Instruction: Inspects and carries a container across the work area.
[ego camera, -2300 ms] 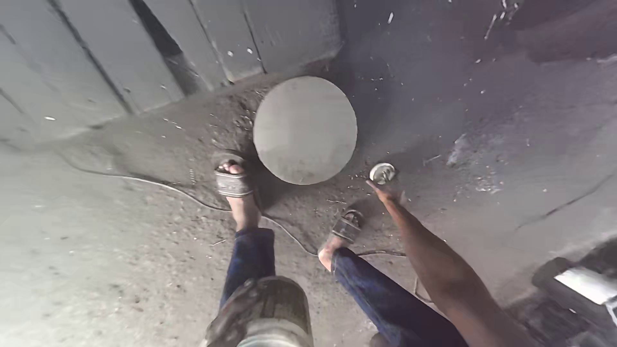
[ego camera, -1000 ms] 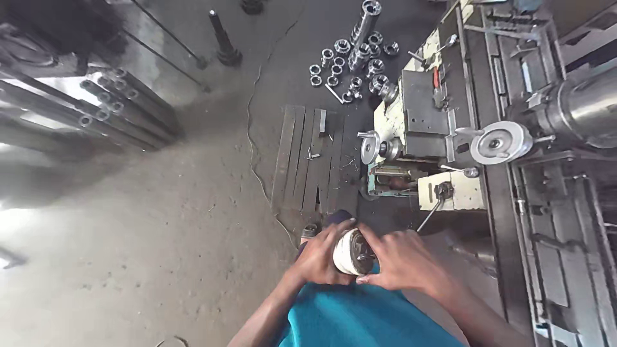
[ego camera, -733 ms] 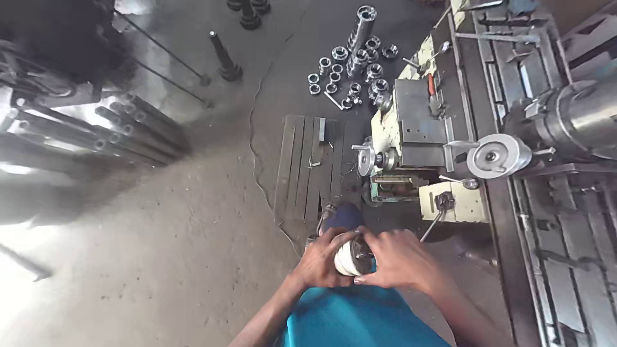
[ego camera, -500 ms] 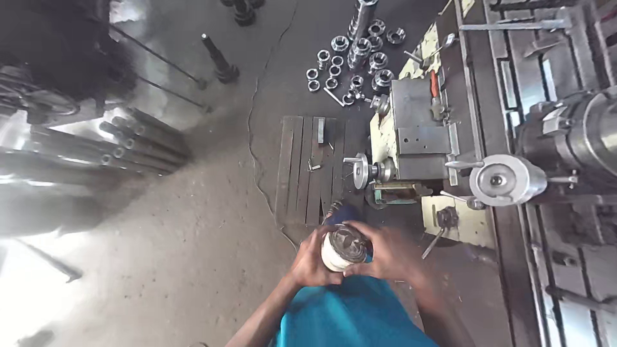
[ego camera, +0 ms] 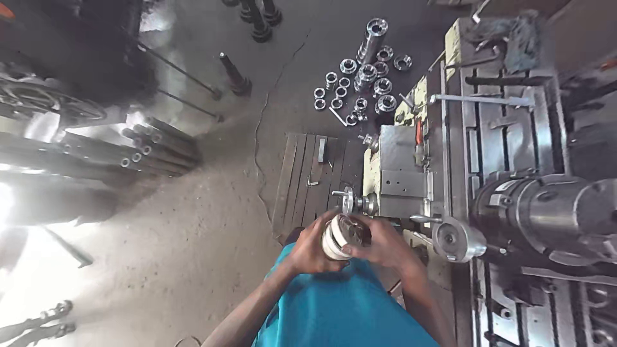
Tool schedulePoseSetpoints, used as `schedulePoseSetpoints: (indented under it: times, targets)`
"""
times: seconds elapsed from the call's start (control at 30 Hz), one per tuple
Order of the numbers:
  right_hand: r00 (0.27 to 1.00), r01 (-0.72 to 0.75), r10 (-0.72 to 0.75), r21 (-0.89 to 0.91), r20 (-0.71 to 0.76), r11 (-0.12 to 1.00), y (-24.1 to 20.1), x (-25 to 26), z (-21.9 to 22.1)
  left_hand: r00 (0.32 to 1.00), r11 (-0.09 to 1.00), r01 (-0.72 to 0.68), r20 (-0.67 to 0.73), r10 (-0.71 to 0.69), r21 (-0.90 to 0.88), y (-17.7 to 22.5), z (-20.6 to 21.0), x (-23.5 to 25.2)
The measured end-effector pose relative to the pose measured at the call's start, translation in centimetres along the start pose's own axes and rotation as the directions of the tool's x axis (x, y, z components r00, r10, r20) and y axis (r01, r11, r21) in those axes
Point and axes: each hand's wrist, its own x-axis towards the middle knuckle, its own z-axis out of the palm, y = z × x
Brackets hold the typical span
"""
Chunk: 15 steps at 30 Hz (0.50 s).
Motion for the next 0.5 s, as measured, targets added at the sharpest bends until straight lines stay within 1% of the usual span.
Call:
schedulePoseSetpoints:
  times: [0.03,0.07,0.1,0.13,0.17,0.2,0.3,0.37,0.43,0.5]
  targets:
    - [0.997,0.064,-0.055,0.144,-0.062,0.988,-0.1,-0.2,-0.4,0.999,0.999,-0.031,-0.009,0.031,-0.036,0.4,-0.3,0.2]
    - [0.987,0.124,-0.087,0.304,-0.133,0.945,-0.3,-0.2,-0.8,0.997,0.995,-0.071,-0.018,0.070,-0.068,0.8,-0.8,0.7]
    - [0.978,0.167,-0.094,0.429,-0.188,0.888,-0.7,-0.4,-1.3,0.995,0.990,-0.101,-0.029,0.099,-0.096,1.3,-1.2,1.1]
    - [0.970,0.199,-0.097,0.500,-0.222,0.843,-1.2,-0.6,-1.6,0.992,0.985,-0.125,-0.038,0.121,-0.116,1.8,-1.7,1.3]
    - [0.966,0.220,-0.112,0.511,-0.234,0.831,-1.7,-0.7,-2.0,0.989,0.981,-0.143,-0.045,0.138,-0.128,2.1,-2.2,1.6]
    - [0.965,0.227,-0.129,0.488,-0.227,0.843,-2.4,-0.8,-2.3,0.987,0.978,-0.159,-0.048,0.153,-0.132,2.3,-2.6,1.7]
    - [0.963,0.245,-0.186,0.355,-0.193,0.902,-4.5,-0.5,-2.8,0.978,0.964,-0.210,-0.045,0.206,-0.160,2.2,-4.1,2.3]
    - [0.961,0.248,-0.191,0.316,-0.200,0.916,-5.7,-0.1,-2.8,0.969,0.955,-0.247,-0.045,0.243,-0.166,2.2,-5.3,2.6]
    - [0.953,0.260,-0.176,0.364,-0.249,0.894,-6.7,0.3,-2.2,0.959,0.945,-0.284,-0.049,0.280,-0.163,2.1,-6.8,2.7]
    - [0.920,0.328,-0.155,0.488,-0.361,0.809,-7.9,0.2,-1.1,0.944,0.923,-0.330,-0.071,0.323,-0.197,1.9,-8.5,2.6]
